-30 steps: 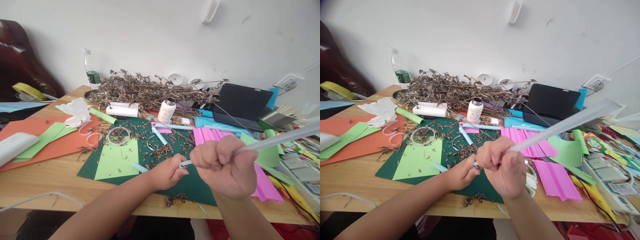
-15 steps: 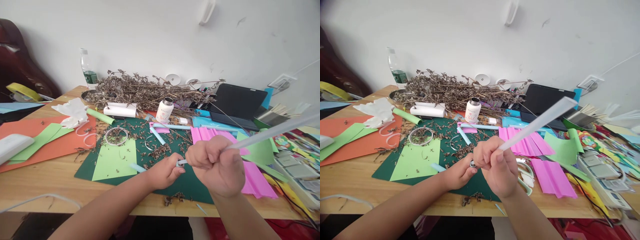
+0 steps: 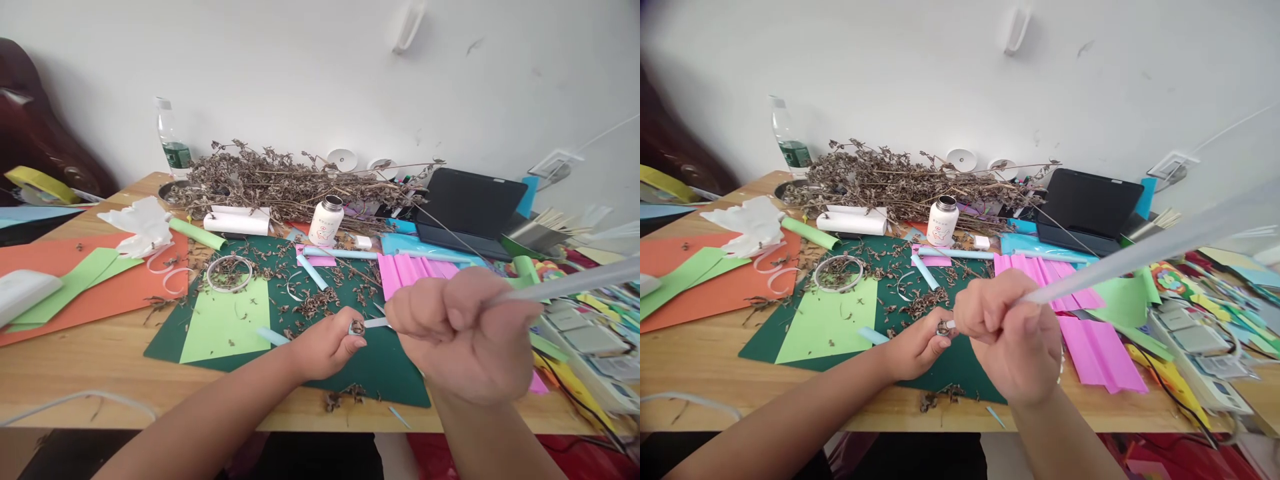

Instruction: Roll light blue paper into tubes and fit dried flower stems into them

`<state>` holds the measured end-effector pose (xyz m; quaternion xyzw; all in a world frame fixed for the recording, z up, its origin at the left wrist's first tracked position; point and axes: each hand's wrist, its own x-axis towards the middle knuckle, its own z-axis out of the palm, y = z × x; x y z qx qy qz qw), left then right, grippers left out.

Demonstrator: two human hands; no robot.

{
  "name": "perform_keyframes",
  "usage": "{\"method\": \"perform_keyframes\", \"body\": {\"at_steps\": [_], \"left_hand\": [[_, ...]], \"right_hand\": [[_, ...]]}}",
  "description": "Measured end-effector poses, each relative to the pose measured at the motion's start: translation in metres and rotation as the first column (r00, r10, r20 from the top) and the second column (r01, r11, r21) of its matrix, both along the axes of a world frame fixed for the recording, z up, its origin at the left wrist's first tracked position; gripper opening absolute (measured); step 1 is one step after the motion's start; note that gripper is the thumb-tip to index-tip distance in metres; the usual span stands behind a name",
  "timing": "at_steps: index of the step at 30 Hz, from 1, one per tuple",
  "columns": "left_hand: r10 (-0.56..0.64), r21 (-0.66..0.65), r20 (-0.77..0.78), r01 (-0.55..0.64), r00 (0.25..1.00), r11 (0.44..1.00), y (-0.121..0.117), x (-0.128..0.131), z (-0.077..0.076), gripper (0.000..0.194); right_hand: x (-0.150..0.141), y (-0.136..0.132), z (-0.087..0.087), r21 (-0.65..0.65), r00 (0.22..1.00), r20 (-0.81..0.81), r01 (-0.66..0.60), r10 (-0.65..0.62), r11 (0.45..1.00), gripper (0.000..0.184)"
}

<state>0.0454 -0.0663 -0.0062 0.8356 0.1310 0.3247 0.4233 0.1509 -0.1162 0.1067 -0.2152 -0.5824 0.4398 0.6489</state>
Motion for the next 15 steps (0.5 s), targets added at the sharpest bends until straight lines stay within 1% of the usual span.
{"method": "perform_keyframes", "body": {"at_steps": [3, 7, 10, 12, 14, 15], "left_hand": [[0.006, 0.008, -0.002, -0.006, 1.000, 1.000, 0.000, 0.000, 0.000, 0.045], [0.010, -0.008, 0.012, -0.010, 1.000, 1.000, 0.000, 0.000, 0.002, 0.046], [-0.014, -0.011, 0.023, 0.014, 1.000, 1.000, 0.000, 0.000, 0.005, 0.047], [-0.021, -0.007, 0.006, 0.021, 1.000, 1.000, 0.000, -0.001, 0.005, 0.048], [-0.017, -0.008, -0.020, 0.017, 1.000, 1.000, 0.000, 0.000, 0.005, 0.050], [-0.018, -0.014, -0.031, 0.017, 0.999, 1.000, 0.000, 0.000, 0.005, 0.050]], "right_hand": [[0.002, 0.000, 0.001, -0.007, 1.000, -0.015, -0.003, 0.003, 1.000, 0.028], [-0.002, 0.005, -0.009, -0.044, 0.999, -0.008, -0.048, 0.048, 0.998, 0.027], [-0.007, 0.007, -0.015, -0.037, 0.998, 0.020, -0.051, 0.052, 0.998, 0.027], [-0.008, 0.004, -0.013, -0.033, 0.998, 0.050, -0.036, 0.038, 0.999, 0.028], [-0.003, -0.001, -0.004, -0.015, 0.997, 0.072, -0.002, 0.003, 1.000, 0.031], [0.001, -0.005, 0.002, 0.014, 0.996, 0.069, 0.047, -0.048, 0.999, 0.032]]}}
